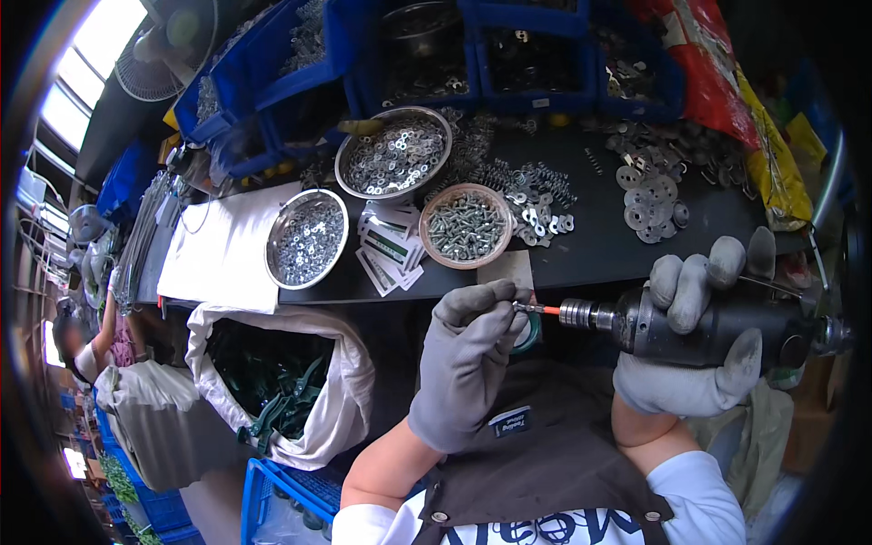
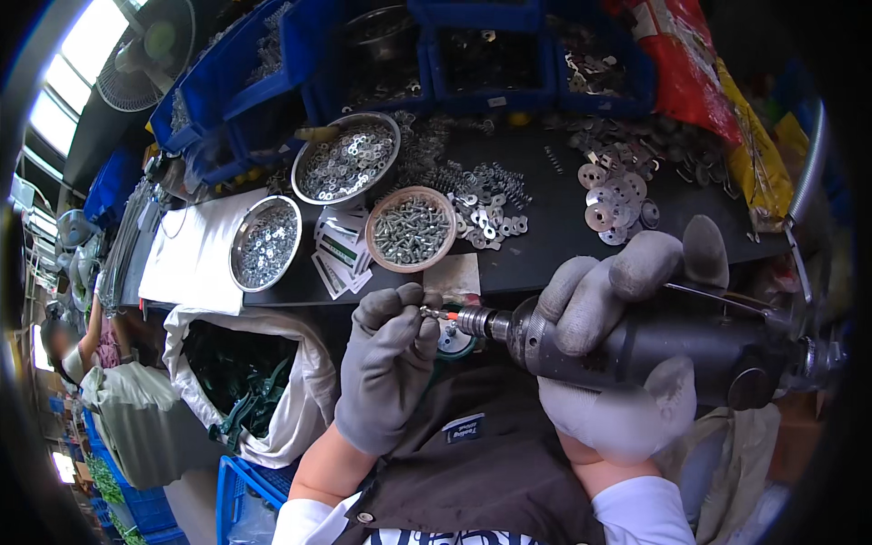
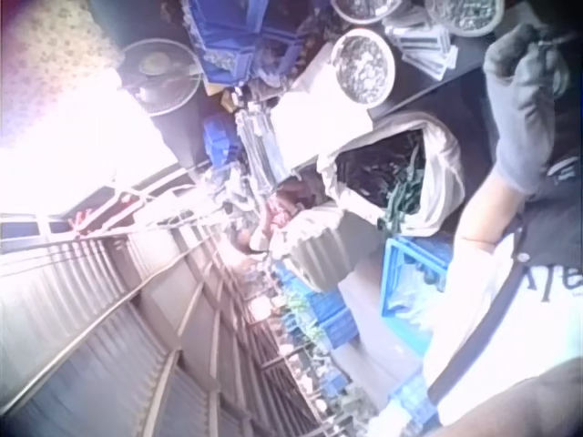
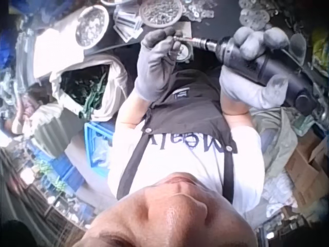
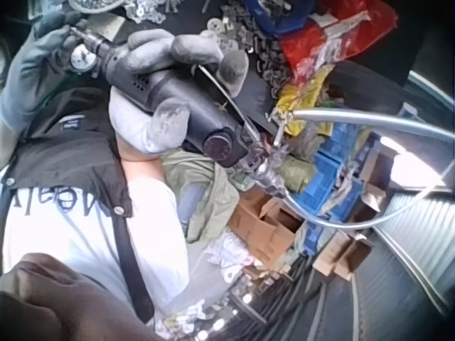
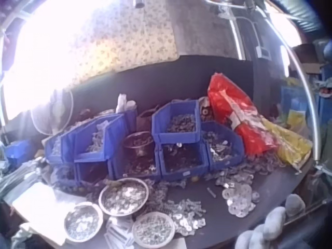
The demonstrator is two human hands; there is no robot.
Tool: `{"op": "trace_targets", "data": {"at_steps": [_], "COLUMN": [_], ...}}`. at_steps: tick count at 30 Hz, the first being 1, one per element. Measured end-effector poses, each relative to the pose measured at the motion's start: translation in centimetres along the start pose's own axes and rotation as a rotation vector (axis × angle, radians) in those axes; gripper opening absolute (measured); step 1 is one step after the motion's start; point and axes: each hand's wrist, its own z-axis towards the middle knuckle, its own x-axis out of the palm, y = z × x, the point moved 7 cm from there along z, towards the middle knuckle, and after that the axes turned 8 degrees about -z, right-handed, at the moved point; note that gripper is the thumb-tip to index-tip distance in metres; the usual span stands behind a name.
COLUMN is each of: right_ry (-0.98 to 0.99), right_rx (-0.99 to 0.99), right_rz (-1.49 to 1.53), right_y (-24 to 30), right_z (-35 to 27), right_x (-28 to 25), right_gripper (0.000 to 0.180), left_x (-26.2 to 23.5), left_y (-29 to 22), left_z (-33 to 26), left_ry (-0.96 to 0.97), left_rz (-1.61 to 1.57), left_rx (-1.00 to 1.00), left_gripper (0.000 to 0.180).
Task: The person assembles caulking guns by fitting components together and fastening screws with a power screwdriver. They attach a clear plastic tube, stick a label on it, bag the assembly, and place it into a crate.
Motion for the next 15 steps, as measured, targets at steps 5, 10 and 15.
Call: {"op": "trace_targets", "data": {"at_steps": [5,10,15], "right_ry": [-0.114,0.012,0.060], "right_rx": [0.102,0.193,0.250], "right_rz": [0.016,-0.095,-0.196], "right_y": [-0.7,-3.4,-5.7], "right_z": [-1.0,-2.8,-3.8], "right_x": [-1.6,-2.5,-2.4], "right_gripper": [0.074,0.069,0.066], "left_x": [-0.8,-4.6,-10.1], "left_y": [-0.2,-5.3,-5.8], "left_z": [-1.5,-2.3,-5.0], "left_ry": [0.017,-0.042,-0.250], "left_rz": [0.215,0.582,0.806], "left_rx": [-0.101,0.257,0.238], "left_gripper": [0.039,0.059,0.051]}}
